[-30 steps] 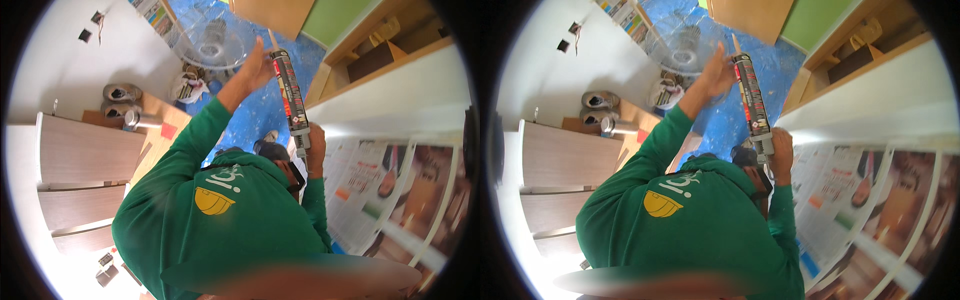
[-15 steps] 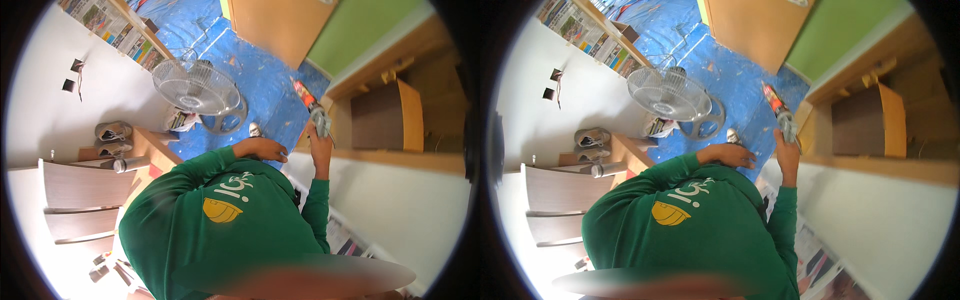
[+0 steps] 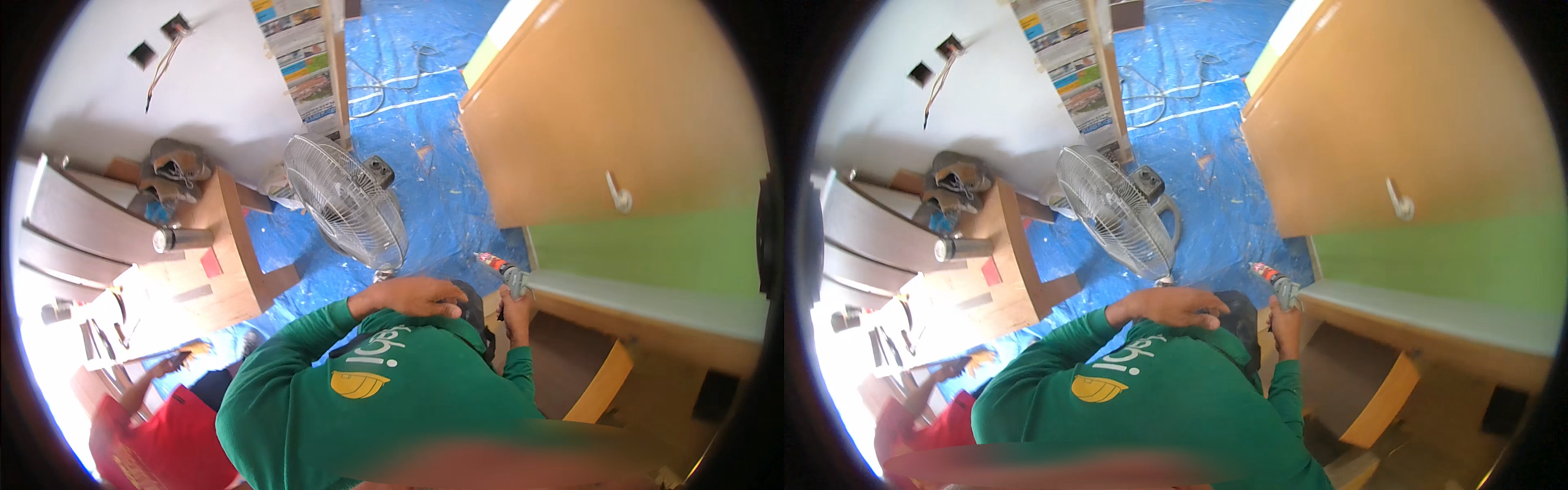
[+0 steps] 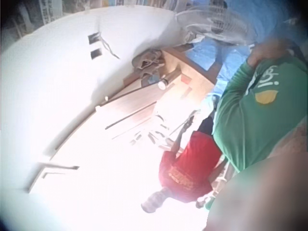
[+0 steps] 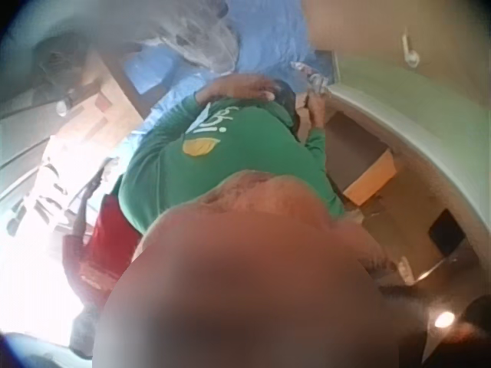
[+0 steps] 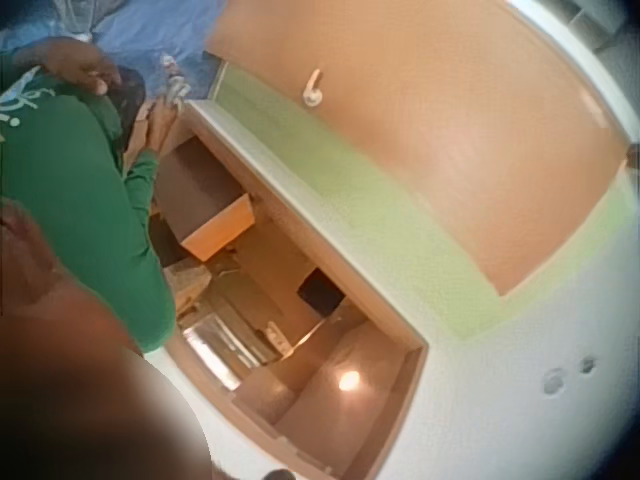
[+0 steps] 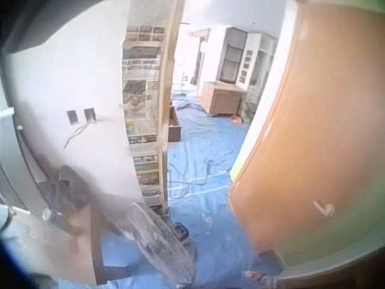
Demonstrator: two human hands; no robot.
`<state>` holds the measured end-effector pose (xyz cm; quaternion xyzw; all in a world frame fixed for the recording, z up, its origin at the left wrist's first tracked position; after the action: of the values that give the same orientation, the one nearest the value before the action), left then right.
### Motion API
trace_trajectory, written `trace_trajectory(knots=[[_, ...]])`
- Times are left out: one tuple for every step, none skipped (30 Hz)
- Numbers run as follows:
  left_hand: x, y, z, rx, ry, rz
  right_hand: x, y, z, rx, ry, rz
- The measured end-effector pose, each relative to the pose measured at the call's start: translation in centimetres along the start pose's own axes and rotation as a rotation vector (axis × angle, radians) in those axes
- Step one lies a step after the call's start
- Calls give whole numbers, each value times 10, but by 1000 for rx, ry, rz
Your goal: The person walks through a room under renovation, picks up a caulking gun, and climbs a ladder to apply adhesive to a wall. They then use a drill on a wooden cabinet frame before descending and retrieving cash from a bag.
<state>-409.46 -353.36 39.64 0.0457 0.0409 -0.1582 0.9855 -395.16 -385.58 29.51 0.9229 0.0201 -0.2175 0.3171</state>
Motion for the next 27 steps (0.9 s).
trace_trajectory(knots=[[5, 4, 2, -59, 9, 35, 19, -3, -18, -46, -7, -50], [12, 6, 0, -122, 11, 82, 41, -9, -38, -148, 3, -30], [19, 9, 1, -178, 24, 137, 59, -19, -64, -131, 46, -90], [22, 9, 2, -239, 27, 182, 71, -27, -87, -116, 85, -139], [28, 10, 2, -301, 27, 228, 90, -34, -110, -105, 125, -190], [37, 10, -1, -326, 13, 274, 115, -44, -125, -98, 139, -225], [51, 12, -6, -335, 2, 337, 140, -56, -135, -100, 128, -255], [65, 13, -15, -351, 4, 399, 166, -69, -146, -53, 97, -327], [80, 11, -23, -357, 16, 469, 179, -84, -173, -48, 113, -371], [97, 14, -33, -359, 56, 530, 197, -98, -197, -36, 123, -415], [115, 12, -39, -361, 102, 592, 213, -103, -212, -25, 131, -463], [137, 12, -43, -430, 160, 721, 231, -104, -225, -48, 121, -495], [158, 17, -50, -466, 211, 850, 248, -109, -240, -42, 125, -528], [180, 23, -58, -501, 261, 972, 263, -111, -253, -34, 124, -556], [204, 33, -71, -625, 320, 1060, 276, -109, -267, -96, 194, -577], [231, 48, -84, -748, 373, 1152, 289, -106, -283, -156, 271, -598], [259, 67, -87, -976, 373, 1237, 299, -103, -301, -206, 357, -617], [288, 91, -89, -1197, 355, 1321, 303, -98, -322, -235, 505, -624], [316, 116, -93, -1363, 327, 1318, 303, -89, -340, -260, 650, -620], [338, 139, -97, -1529, 302, 1308, 301, -81, -353, -283, 789, -610], [361, 161, -94, -1643, 267, 1289, 303, -73, -366, -259, 802, -665], [384, 185, -91, -1761, 221, 1269, 307, -66, -382, -240, 821, -722], [404, 208, -104, -1772, 157, 1261, 311, -64, -392, -220, 848, -783], [425, 228, -125, -1785, 99, 1242, 317, -64, -396, -256, 900, -780], [441, 244, -139, -1802, 44, 1217, 324, -65, -399, -295, 949, -771], [453, 256, -143, -1771, 92, 1243, 329, -65, -404, -340, 995, -757], [467, 271, -141, -1735, 135, 1261, 335, -66, -407, -301, 1001, -758]])
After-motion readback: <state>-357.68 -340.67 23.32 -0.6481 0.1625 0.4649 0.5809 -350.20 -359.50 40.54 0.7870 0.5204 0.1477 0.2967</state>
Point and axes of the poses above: each hand's wrist, its own x-axis towards the middle knuckle, its own y-axis out of the back of the hand, z = x × y, the point moved 2 cm from there along x, towards the middle knuckle, and after that the axes turned 13 degrees about z, right-handed, at the moved point
